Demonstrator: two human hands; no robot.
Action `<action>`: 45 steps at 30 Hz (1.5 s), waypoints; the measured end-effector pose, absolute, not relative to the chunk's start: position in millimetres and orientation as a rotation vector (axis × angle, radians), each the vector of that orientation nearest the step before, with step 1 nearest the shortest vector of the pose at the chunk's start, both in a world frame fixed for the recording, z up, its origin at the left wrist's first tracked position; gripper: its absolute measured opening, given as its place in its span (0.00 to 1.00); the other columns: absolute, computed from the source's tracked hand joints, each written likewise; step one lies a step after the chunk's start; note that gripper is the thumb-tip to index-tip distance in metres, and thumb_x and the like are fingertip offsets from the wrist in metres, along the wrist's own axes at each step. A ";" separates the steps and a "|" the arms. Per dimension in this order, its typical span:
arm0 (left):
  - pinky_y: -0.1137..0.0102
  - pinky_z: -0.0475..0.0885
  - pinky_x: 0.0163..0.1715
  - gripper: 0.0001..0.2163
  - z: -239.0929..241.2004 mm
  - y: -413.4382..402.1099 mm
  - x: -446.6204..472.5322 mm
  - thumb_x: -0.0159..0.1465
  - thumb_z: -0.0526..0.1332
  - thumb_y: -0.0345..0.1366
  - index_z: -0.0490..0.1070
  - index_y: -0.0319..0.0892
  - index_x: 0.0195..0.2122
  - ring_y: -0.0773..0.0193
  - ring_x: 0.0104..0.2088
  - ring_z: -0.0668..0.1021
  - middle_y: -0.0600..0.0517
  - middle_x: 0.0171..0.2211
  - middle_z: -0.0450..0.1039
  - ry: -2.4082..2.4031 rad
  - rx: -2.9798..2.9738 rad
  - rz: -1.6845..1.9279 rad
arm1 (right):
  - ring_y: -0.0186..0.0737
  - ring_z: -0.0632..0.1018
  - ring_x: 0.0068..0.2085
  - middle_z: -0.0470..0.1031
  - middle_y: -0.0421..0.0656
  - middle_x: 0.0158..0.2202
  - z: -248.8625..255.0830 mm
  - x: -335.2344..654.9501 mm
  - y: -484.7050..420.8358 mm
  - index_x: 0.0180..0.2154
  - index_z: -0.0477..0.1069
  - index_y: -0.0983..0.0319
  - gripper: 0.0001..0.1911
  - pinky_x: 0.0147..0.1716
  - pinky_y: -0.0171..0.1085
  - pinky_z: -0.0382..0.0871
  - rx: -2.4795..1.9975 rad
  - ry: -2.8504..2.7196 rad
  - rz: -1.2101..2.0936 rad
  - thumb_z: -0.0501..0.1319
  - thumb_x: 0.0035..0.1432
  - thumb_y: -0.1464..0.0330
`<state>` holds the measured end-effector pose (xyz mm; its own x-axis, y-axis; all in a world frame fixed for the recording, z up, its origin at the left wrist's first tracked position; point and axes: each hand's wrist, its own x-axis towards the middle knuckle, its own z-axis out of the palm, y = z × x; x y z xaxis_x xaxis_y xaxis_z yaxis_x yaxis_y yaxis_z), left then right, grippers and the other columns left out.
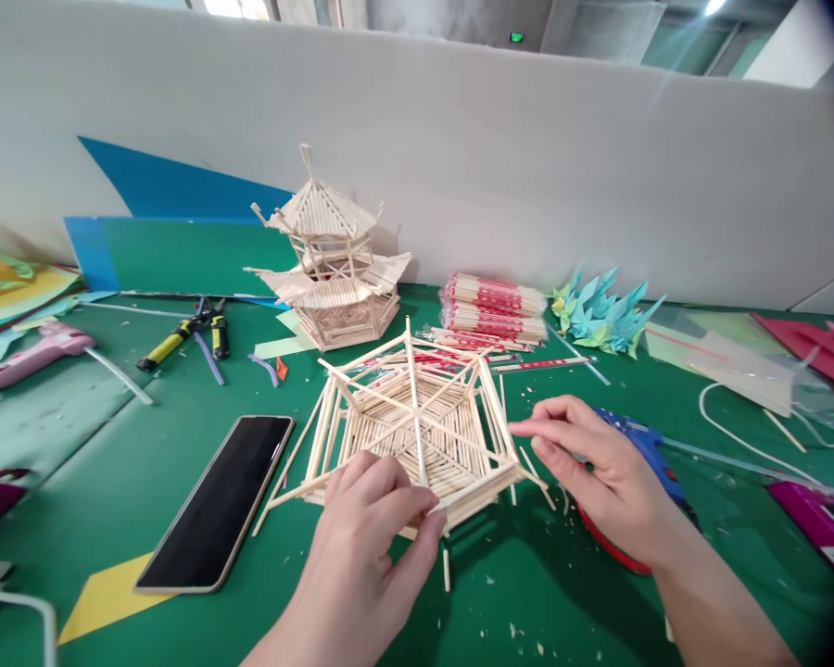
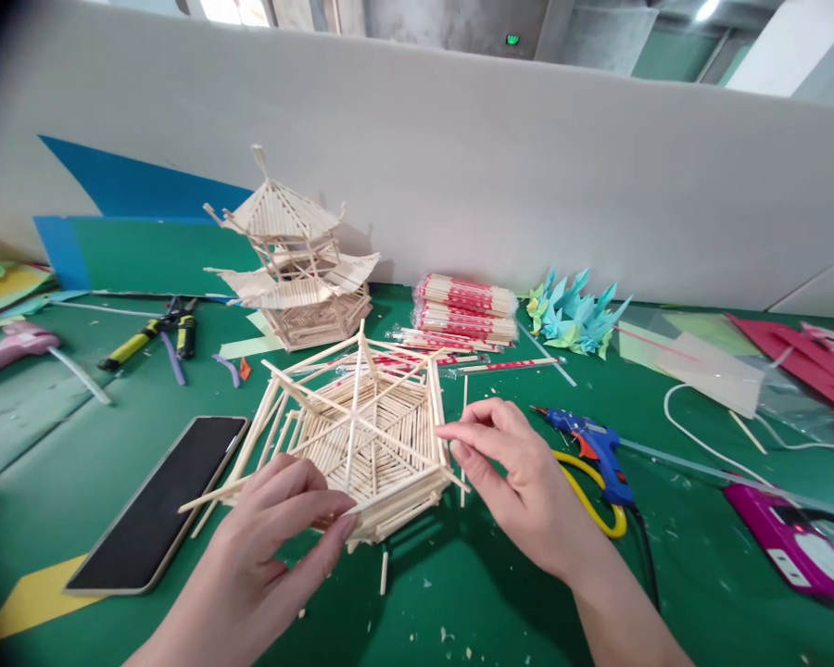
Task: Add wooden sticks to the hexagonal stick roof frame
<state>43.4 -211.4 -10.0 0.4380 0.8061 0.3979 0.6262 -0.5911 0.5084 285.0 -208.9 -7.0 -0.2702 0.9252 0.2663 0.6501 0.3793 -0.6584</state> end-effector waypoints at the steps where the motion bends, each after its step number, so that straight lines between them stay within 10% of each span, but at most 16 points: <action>1: 0.68 0.64 0.29 0.07 -12.4 -211.8 43.1 0.61 0.56 0.28 0.71 0.41 0.27 0.63 0.29 0.68 0.52 0.25 0.67 1.242 2.393 0.906 | 0.35 0.69 0.43 0.65 0.41 0.41 -10.0 288.8 -209.4 0.49 0.69 0.52 0.14 0.41 0.33 0.64 -1.364 -1.982 0.572 0.52 0.64 0.68; 45: 0.71 0.64 0.30 0.02 -18.1 -217.3 -9.2 0.61 0.59 0.34 0.70 0.47 0.34 0.66 0.32 0.70 0.56 0.31 0.66 1.529 2.188 1.257 | 0.44 0.53 0.61 0.55 0.41 0.59 -4.1 255.1 -206.5 0.36 0.72 0.57 0.07 0.57 0.46 0.51 -1.218 -2.384 0.403 0.54 0.63 0.67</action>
<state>-9.2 -217.3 -18.1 0.1079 0.8427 0.5275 0.6807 -0.4493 0.5786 255.1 -206.5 -4.1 -0.5211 0.8181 0.2430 0.6929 0.5718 -0.4392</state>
